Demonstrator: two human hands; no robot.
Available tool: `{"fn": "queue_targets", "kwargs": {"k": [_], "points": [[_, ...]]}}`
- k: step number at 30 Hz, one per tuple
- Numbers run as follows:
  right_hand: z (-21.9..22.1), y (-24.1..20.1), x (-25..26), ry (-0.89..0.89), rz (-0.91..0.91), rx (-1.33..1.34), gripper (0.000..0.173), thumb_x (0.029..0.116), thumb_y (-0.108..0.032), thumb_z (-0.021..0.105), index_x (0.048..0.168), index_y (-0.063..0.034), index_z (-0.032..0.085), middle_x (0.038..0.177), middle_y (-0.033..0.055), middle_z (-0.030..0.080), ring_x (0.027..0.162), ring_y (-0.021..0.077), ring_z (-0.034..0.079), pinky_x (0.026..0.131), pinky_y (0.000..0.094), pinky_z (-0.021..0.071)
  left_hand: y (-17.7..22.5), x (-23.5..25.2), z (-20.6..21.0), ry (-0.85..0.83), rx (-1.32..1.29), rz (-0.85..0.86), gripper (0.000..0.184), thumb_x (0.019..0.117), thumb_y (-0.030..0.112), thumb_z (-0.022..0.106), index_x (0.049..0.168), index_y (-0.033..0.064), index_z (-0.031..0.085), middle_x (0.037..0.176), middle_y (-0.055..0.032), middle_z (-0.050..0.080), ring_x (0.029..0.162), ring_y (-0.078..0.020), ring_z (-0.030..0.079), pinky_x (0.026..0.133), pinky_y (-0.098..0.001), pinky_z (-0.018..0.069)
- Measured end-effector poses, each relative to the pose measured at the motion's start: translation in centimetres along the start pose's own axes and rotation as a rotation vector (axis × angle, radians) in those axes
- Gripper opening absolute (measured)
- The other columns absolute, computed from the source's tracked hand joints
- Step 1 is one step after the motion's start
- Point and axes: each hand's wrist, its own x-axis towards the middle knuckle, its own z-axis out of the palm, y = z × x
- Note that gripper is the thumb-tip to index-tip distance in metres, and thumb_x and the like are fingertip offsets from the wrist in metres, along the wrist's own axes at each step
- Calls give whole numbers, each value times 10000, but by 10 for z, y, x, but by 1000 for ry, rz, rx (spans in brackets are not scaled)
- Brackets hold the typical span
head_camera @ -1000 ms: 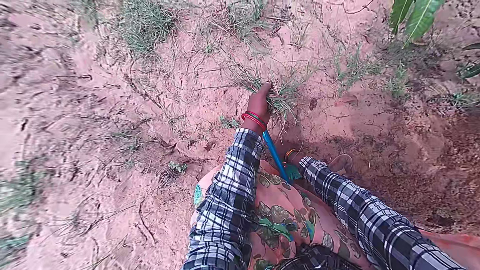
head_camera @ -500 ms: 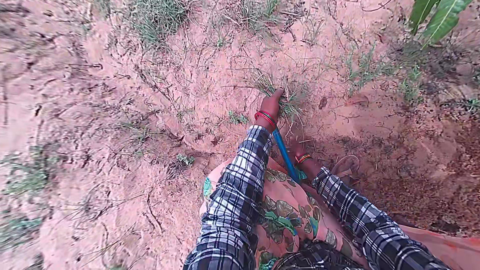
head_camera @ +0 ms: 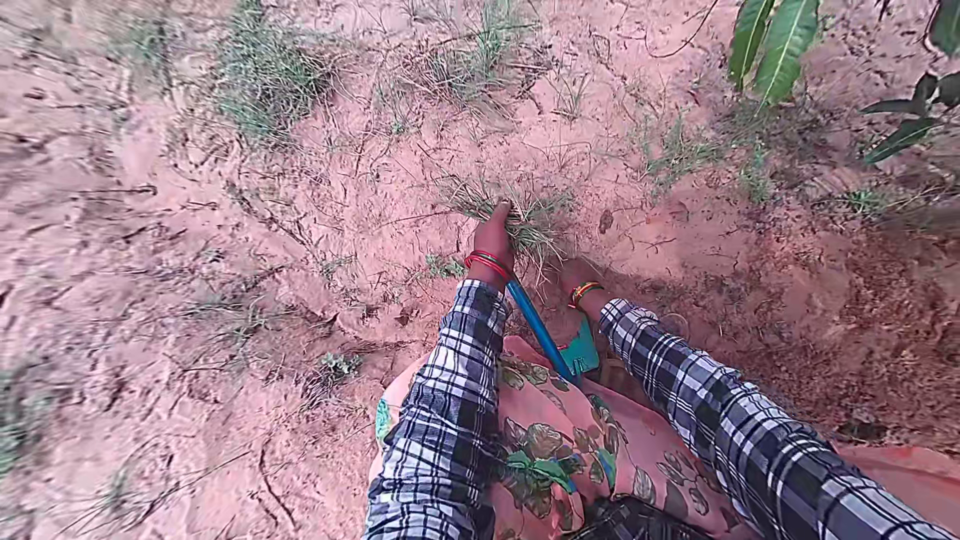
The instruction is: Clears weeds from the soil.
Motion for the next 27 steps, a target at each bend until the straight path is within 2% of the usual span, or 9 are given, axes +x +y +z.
{"fn": "queue_targets", "kwargs": {"k": [6,9,11,15,16,18,21,24,27], "points": [[12,19,6,46,5,19,323,1036,-148,536,1282,19,661,1267,281,663,1200,464,630,969,655,497,-1,-7,10,-17,16,7,430,1063,342,539,1317,-4,559,1199,-147,649,1057,-211,655,911,-412,559],[-5,17,-23,96,9,294,322,1033,-109,552,1290,66,639,1292,298,638,1247,439,601,1055,603,459,-1,-24,1,-58,158,-2,542,1031,512,534,1327,59,576,1208,-107,649,1066,-198,636,919,-418,539],[-14,30,-48,256,-32,410,313,1050,-132,536,1235,81,672,1211,296,681,1200,428,636,1057,568,467,1,-26,4,-88,133,24,504,1050,480,512,1332,65,566,1200,-90,645,1056,-175,633,919,-399,537],[-47,94,-47,618,71,530,495,1106,-382,474,1108,73,669,963,300,675,943,461,674,835,620,520,-1,-26,16,-117,11,41,438,1072,396,509,1352,60,547,1206,-82,652,1067,-160,650,933,-375,553],[-61,111,-38,670,128,528,492,1110,-369,467,1149,85,651,984,321,670,947,484,670,828,640,517,-3,-26,19,-111,-10,38,411,1077,369,504,1333,51,548,1170,-87,652,1034,-161,653,910,-370,560],[-101,136,-9,680,233,405,449,1107,-307,473,1342,54,601,1199,322,673,1129,488,664,964,634,510,-4,-24,25,-93,-58,34,359,1085,318,501,1307,39,546,1110,-95,645,966,-163,653,859,-361,566],[-131,162,36,641,274,264,550,1010,-381,651,1396,8,601,1427,299,558,1328,492,527,1037,663,447,-2,-28,30,-93,-102,41,281,1091,277,495,1255,57,558,1033,-72,635,892,-143,651,795,-336,570],[-131,164,66,608,223,163,681,820,-239,839,1433,-63,599,1529,326,430,1378,579,410,1022,737,430,3,-33,38,-88,-84,61,235,1091,258,495,1174,56,583,950,-63,646,832,-137,660,757,-324,578],[-114,158,76,646,55,145,545,856,-20,732,1389,-92,647,1497,223,525,1372,510,453,1032,714,414,4,-32,43,-65,-61,65,230,1093,231,488,1159,32,582,931,-79,642,823,-147,656,754,-329,579]]}}
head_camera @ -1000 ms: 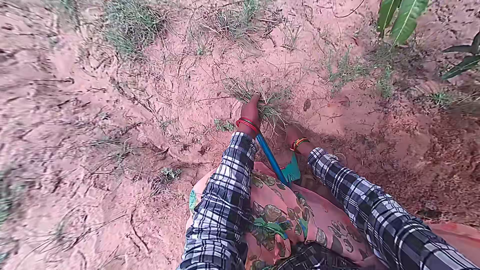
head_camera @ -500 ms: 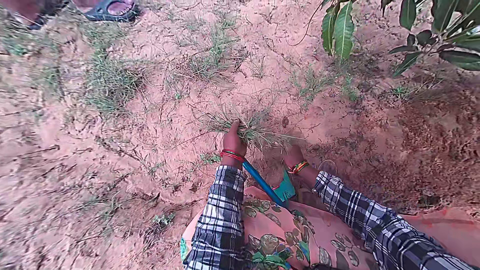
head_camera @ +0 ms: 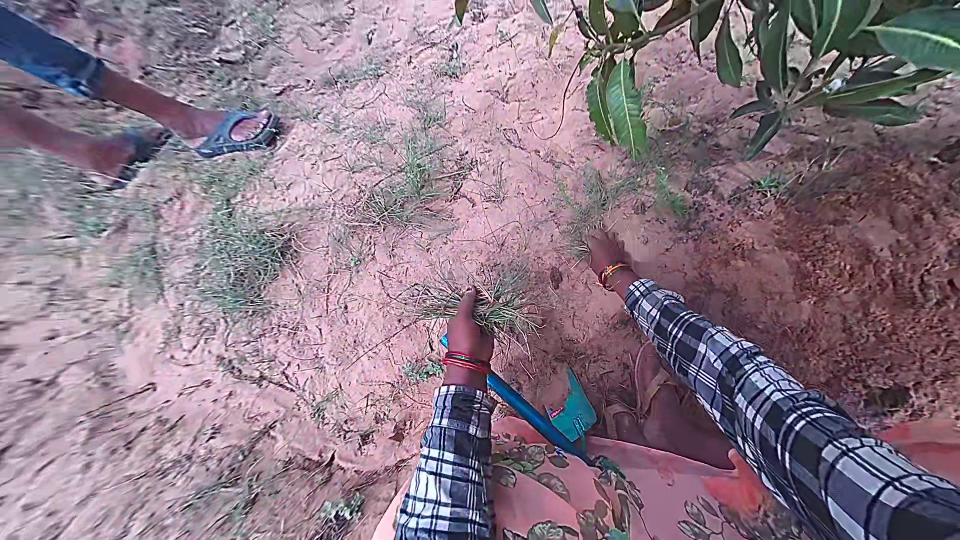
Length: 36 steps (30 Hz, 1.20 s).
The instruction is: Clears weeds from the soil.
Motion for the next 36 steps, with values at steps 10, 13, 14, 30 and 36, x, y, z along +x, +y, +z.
{"fn": "queue_targets", "kwargs": {"k": [10,13,14,30,36], "points": [[3,4,-29,15,279,807,551,1088,-411,516,1303,87,616,1126,271,672,1083,371,635,1043,529,459,-11,-3,8,-31,82,-43,261,1099,217,475,1179,-9,578,985,-115,657,866,-167,668,783,-346,581],[8,-10,-41,-24,356,859,588,1083,-496,476,1181,57,650,921,181,638,816,275,579,810,476,489,-7,-3,4,-27,68,-27,263,1098,210,479,1187,-17,579,995,-116,660,881,-170,671,793,-348,583],[9,-16,-52,-67,325,823,587,1078,-503,487,1187,52,643,962,202,635,852,298,582,829,490,490,-6,-3,3,-17,67,-22,261,1097,211,483,1183,-13,583,996,-113,660,885,-167,670,795,-346,581],[-36,-50,34,-325,135,3,649,963,-459,686,1344,57,585,1279,309,638,1201,479,626,954,693,490,-10,1,1,3,54,-41,289,1104,235,463,1196,-15,577,987,-125,666,856,-168,680,769,-351,592],[-31,-51,14,-415,64,-32,361,999,-240,633,1199,56,682,1223,305,668,1176,485,636,943,694,490,-13,2,7,-9,81,-56,299,1102,230,469,1237,-20,561,1039,-134,660,899,-178,676,799,-355,587]]}}
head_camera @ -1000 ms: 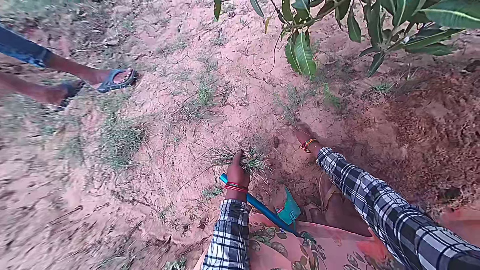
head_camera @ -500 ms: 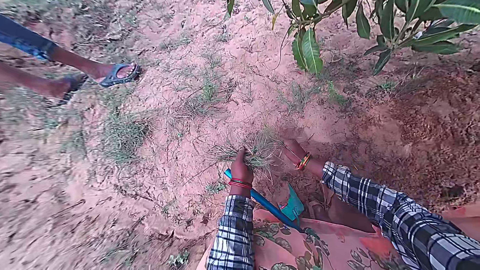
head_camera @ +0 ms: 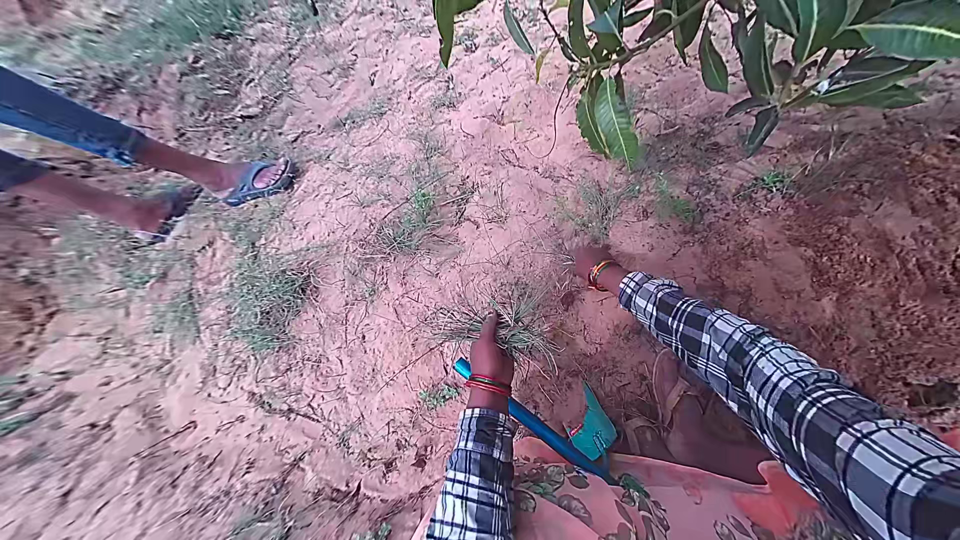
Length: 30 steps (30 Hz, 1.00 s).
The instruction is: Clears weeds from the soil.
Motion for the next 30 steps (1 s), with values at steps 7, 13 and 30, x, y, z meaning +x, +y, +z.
{"fn": "queue_targets", "kwargs": {"k": [7,13,30], "points": [[49,15,-43,47,-189,-86,267,935,-40,692,1193,30,672,1098,280,700,1040,480,682,858,659,537,5,-3,-2,3,-44,4,274,1099,224,470,1189,-12,575,983,-122,666,859,-174,680,769,-353,590],[63,-5,-121,-149,-367,-98,324,1001,-128,610,1247,80,644,1207,306,665,1183,479,620,1002,632,459,5,4,-12,-8,-37,4,296,1106,237,457,1195,-18,578,981,-125,664,871,-178,677,791,-360,587],[-4,62,33,204,321,680,632,1049,-479,543,1371,65,562,1285,310,629,1143,425,656,974,616,515,-2,-6,2,10,-15,-23,259,1097,221,481,1156,-7,589,947,-114,667,829,-166,679,748,-344,592]]}}
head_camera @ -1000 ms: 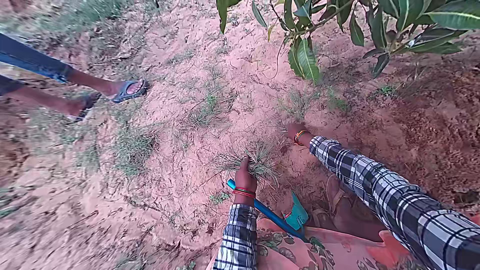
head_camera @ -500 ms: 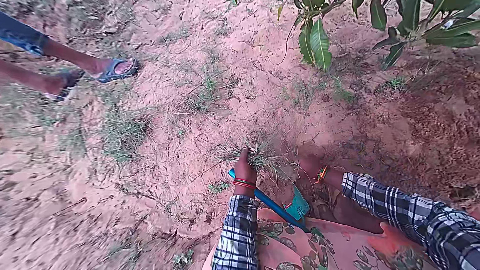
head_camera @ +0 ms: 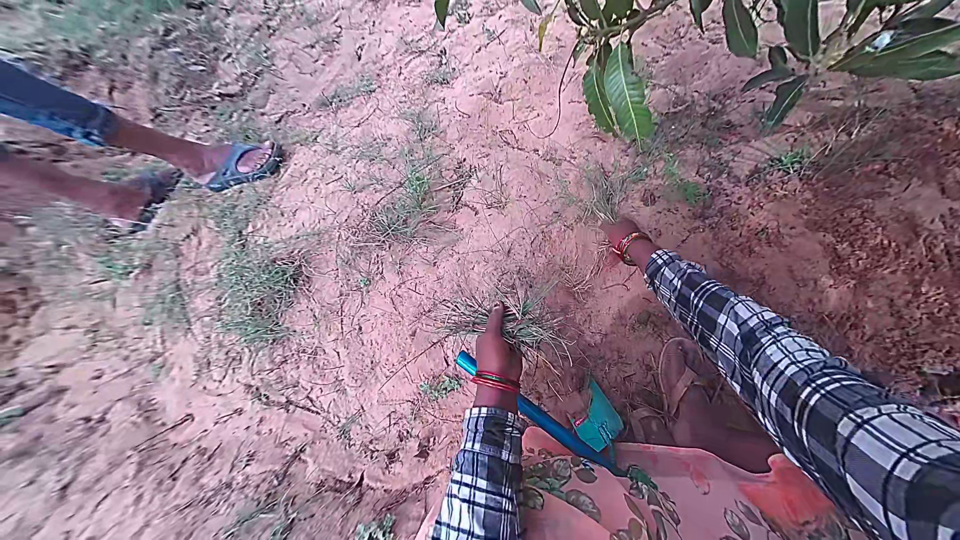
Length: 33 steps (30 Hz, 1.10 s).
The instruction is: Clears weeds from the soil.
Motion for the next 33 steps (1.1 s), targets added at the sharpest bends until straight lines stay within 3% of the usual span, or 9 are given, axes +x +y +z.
{"fn": "queue_targets", "kwargs": {"k": [3,6,11,15,19,22,24,27,33], "points": [[1,29,-15,95,-74,204,637,1078,-510,481,1299,75,604,1217,304,635,1070,406,644,956,582,498,-3,-4,9,-32,23,-5,261,1098,215,475,1154,-13,588,941,-118,669,824,-173,682,749,-350,594],[-4,53,-50,171,-122,371,558,1119,-381,437,1385,97,549,1382,324,573,1316,412,546,1128,564,390,-6,-9,11,-59,55,-7,270,1102,218,465,1160,-18,584,963,-121,665,852,-170,677,769,-347,588],[3,54,-101,228,-193,507,503,1079,-405,535,1225,67,630,1152,236,646,1048,289,609,946,484,480,-4,-20,9,-39,60,5,251,1102,217,460,1135,3,588,930,-100,663,834,-160,674,766,-345,590],[12,30,-58,370,-173,545,531,1063,-421,553,1304,48,616,1252,252,652,1170,323,627,1024,502,485,-1,-27,14,-57,43,14,250,1105,208,452,1146,2,587,924,-93,668,817,-147,680,746,-322,595],[18,9,16,329,-267,-3,549,990,-261,654,1455,10,548,1471,281,522,1393,433,484,1155,586,395,-4,-28,17,-45,58,10,249,1103,211,462,1133,9,604,931,-90,678,820,-139,686,743,-316,599],[17,-24,44,178,-249,-300,886,900,-230,748,1605,22,275,1537,317,439,1381,491,485,1100,647,418,-10,-25,19,-34,81,-7,246,1099,212,472,1124,9,608,922,-82,676,811,-129,683,740,-313,598],[14,-35,53,73,-198,-333,696,910,-234,746,1431,128,460,1374,345,569,1268,492,582,1021,668,466,-12,-22,24,-38,89,-23,254,1098,215,474,1127,5,613,924,-89,680,808,-140,685,737,-322,598],[6,-38,55,-90,-202,-367,446,994,-278,660,1183,126,642,1234,338,641,1191,476,625,987,668,478,-15,-21,31,-66,104,-25,253,1101,206,464,1119,0,609,913,-88,681,808,-146,688,741,-326,600],[-9,-6,37,-163,-166,-111,598,1090,-441,488,1202,130,627,1195,347,629,1108,453,632,971,622,469,-16,-30,34,-75,106,-10,242,1096,197,483,1100,-6,615,913,-93,688,813,-146,692,745,-329,601]]}}
